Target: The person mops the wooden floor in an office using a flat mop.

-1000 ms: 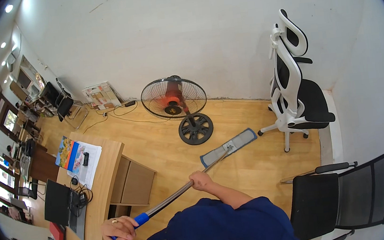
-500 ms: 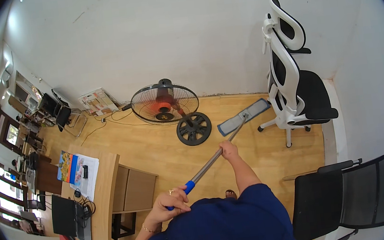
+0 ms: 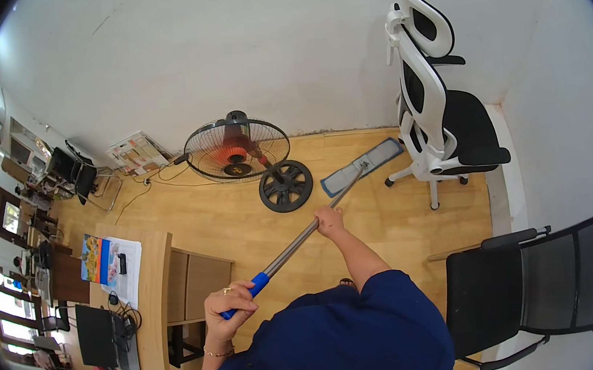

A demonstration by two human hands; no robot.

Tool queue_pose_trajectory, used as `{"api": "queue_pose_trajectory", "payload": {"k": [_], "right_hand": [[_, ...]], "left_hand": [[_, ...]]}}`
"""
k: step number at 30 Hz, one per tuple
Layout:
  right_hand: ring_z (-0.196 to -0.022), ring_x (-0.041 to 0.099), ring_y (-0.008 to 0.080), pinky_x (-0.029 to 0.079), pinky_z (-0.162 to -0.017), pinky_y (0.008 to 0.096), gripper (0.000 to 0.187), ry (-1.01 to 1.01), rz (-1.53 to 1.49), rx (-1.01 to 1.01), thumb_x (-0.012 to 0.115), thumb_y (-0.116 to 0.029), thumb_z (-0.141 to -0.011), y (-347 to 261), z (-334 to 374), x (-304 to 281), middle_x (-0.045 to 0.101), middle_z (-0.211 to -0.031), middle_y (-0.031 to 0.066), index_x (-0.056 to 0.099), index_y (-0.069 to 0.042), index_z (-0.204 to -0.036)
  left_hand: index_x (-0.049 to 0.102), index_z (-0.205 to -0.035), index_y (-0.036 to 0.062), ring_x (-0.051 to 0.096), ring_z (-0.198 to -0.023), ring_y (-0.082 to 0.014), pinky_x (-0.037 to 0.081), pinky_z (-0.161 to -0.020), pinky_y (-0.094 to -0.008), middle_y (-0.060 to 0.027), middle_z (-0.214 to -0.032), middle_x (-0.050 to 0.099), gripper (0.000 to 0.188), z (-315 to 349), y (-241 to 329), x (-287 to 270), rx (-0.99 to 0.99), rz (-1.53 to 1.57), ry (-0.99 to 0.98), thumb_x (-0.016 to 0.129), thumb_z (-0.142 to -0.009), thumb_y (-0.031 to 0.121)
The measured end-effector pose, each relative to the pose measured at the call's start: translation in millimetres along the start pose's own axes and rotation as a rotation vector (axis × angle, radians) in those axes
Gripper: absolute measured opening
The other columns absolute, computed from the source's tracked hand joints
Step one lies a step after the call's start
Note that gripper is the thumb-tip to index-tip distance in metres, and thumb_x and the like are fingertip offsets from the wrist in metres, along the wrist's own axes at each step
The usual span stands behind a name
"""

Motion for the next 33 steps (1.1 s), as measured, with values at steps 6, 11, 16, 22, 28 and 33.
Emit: {"api": "queue_pose_trajectory", "payload": {"k": [6, 11, 16, 22, 28, 33], "right_hand": [[-0.084, 0.058, 0.0281, 0.037, -0.070, 0.0484, 0.004, -0.088, 0.014, -0.148, 0.056, -0.017, -0.072, -61, 58, 8, 0.060, -0.078, 0.0055, 0.059, -0.015, -0.071], [-0.082, 0.057, 0.0287, 0.037, -0.070, 0.0467, 0.004, -0.092, 0.006, -0.167, 0.056, -0.019, -0.070, -107, 113, 25, 0.059, -0.076, 0.0055, 0.057, -0.015, -0.069], [-0.078, 0.057, 0.0292, 0.038, -0.067, 0.0445, 0.005, -0.035, -0.068, -0.215, 0.056, -0.019, -0.068, -157, 177, 42, 0.059, -0.073, 0.0054, 0.053, -0.014, -0.068], [-0.063, 0.057, 0.0314, 0.040, -0.056, 0.0437, 0.011, 0.118, -0.160, -0.393, 0.057, -0.023, -0.066, -262, 274, 36, 0.058, -0.063, 0.0078, 0.055, -0.014, -0.060], [-0.063, 0.058, 0.0291, 0.040, -0.071, 0.0463, 0.015, -0.204, -0.087, -0.554, 0.057, -0.028, -0.065, -313, 352, 49, 0.059, -0.060, 0.0082, 0.057, -0.015, -0.057], [-0.063, 0.059, 0.0285, 0.037, -0.079, 0.0490, 0.016, -0.419, -0.016, -0.603, 0.056, -0.028, -0.066, -300, 366, 50, 0.059, -0.060, 0.0079, 0.058, -0.015, -0.057]], "left_hand": [[0.064, -0.067, 0.0020, 0.056, -0.056, -0.0181, 0.046, -0.081, -0.0381, -0.0059, -0.057, 0.058, 0.007, 60, 43, -12, 0.053, -0.037, 0.090, 0.063, -0.067, -0.005], [0.064, -0.066, 0.0024, 0.055, -0.052, -0.0172, 0.047, -0.076, -0.0359, -0.0056, -0.055, 0.057, 0.010, 120, 86, -22, 0.063, -0.128, 0.147, 0.057, -0.067, -0.005], [0.066, -0.067, 0.0029, 0.057, -0.052, -0.0185, 0.049, -0.071, -0.0336, -0.0055, -0.054, 0.057, 0.011, 173, 131, -27, 0.099, -0.199, -0.014, 0.058, -0.066, -0.005], [0.065, -0.062, 0.0027, 0.055, -0.047, -0.0183, 0.048, -0.061, -0.0342, -0.0060, -0.051, 0.056, 0.006, 255, 199, -47, 0.333, -0.028, -0.378, 0.064, -0.061, 0.008], [0.064, -0.073, 0.0013, 0.054, -0.049, -0.0218, 0.048, -0.058, -0.0386, -0.0069, -0.056, 0.055, 0.021, 307, 261, -48, 0.510, 0.071, -0.630, 0.059, -0.082, 0.019], [0.062, -0.070, 0.0019, 0.050, -0.045, -0.0171, 0.045, -0.051, -0.0305, -0.0032, -0.052, 0.049, 0.023, 312, 261, -45, 0.543, 0.122, -0.427, 0.062, -0.083, 0.022]]}}
Point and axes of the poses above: each hand's wrist, its own z-axis away from the middle knuckle, its own x-axis out of the palm, y = z × x, the point moved 10 cm from there along -z, towards the middle knuckle
